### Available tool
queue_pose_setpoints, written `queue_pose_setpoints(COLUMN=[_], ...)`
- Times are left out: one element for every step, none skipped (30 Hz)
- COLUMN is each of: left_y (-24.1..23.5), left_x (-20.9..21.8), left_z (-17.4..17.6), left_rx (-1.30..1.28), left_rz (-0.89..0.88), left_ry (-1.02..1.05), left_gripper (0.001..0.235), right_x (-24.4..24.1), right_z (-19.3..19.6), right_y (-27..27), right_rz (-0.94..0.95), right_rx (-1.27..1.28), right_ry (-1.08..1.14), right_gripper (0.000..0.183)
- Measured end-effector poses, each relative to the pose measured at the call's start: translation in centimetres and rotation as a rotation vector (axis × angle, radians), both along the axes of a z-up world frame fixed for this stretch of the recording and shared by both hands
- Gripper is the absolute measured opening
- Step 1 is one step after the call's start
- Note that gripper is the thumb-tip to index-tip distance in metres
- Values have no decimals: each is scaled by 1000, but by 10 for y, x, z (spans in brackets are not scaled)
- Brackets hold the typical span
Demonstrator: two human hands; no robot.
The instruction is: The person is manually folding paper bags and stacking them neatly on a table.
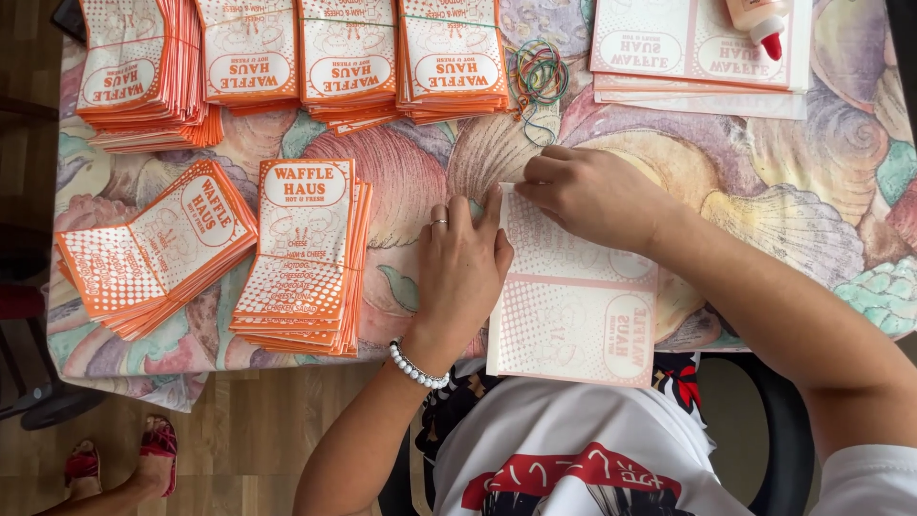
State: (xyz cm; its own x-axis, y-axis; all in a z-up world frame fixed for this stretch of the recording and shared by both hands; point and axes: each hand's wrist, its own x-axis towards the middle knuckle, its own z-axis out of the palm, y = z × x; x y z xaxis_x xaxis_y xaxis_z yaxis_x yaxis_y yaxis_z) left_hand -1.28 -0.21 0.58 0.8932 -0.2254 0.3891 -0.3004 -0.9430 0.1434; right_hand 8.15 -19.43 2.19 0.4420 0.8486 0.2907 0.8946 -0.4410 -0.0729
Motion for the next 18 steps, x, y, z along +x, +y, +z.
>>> queue_pose_setpoints(left_y=[0,0,0,-1,-1,-1,-2,-2,-2,-2,-2,-2,-2,-2,-2,-2,-2,-2], left_x=[0,0,0,0,-1,-1,-1,-2,-1,-1,-1,-1,-1,-1,-1,-1,0,0], left_z=[-2,-3,-2,-1,0,0,0,0,0,0,0,-1,-1,-2,-3,-3,-4,-4], left_rx=[-1,-1,-2,-3,-2,-2,8,17,17,13,8,8,14,19,20,30,40,41], left_rz=[2,3,4,5,6,5,8,11,9,10,11,9,12,15,12,15,20,18], left_ry=[7,15,16,21,28,31,31,30,33,41,49,51,51,51,53,53,52,53], left_gripper=[46,47,47,47,47,47,47,47,47,47,47,47,47,47,47,47,48,48], right_x=[0,-1,-2,-3,-5,-6,-7,-7,-8,-9,-10,-10,-9,-9,-10,-12,-13,-12], right_z=[0,0,0,0,-1,0,1,2,3,5,6,6,5,4,8,12,17,14], right_y=[-3,-6,-6,-6,-6,-6,-5,-5,-4,-3,-2,-2,-2,-1,-1,0,1,1], right_rz=[-15,-30,-30,-33,-38,-39,-38,-37,-39,-43,-47,-49,-48,-46,-49,-52,-53,-55], right_rx=[-49,-98,-99,-132,-164,-165,-173,-181,-181,-200,-218,-218,-218,-218,-218,-206,-194,-194], right_ry=[-82,-164,-164,-202,-239,-237,-229,-221,-218,-233,-249,-247,-247,-247,-244,-225,-207,-205], right_gripper=[10,15,15,15,16,16,16,17,17,18,19,19,17,17,17,14,13,13])
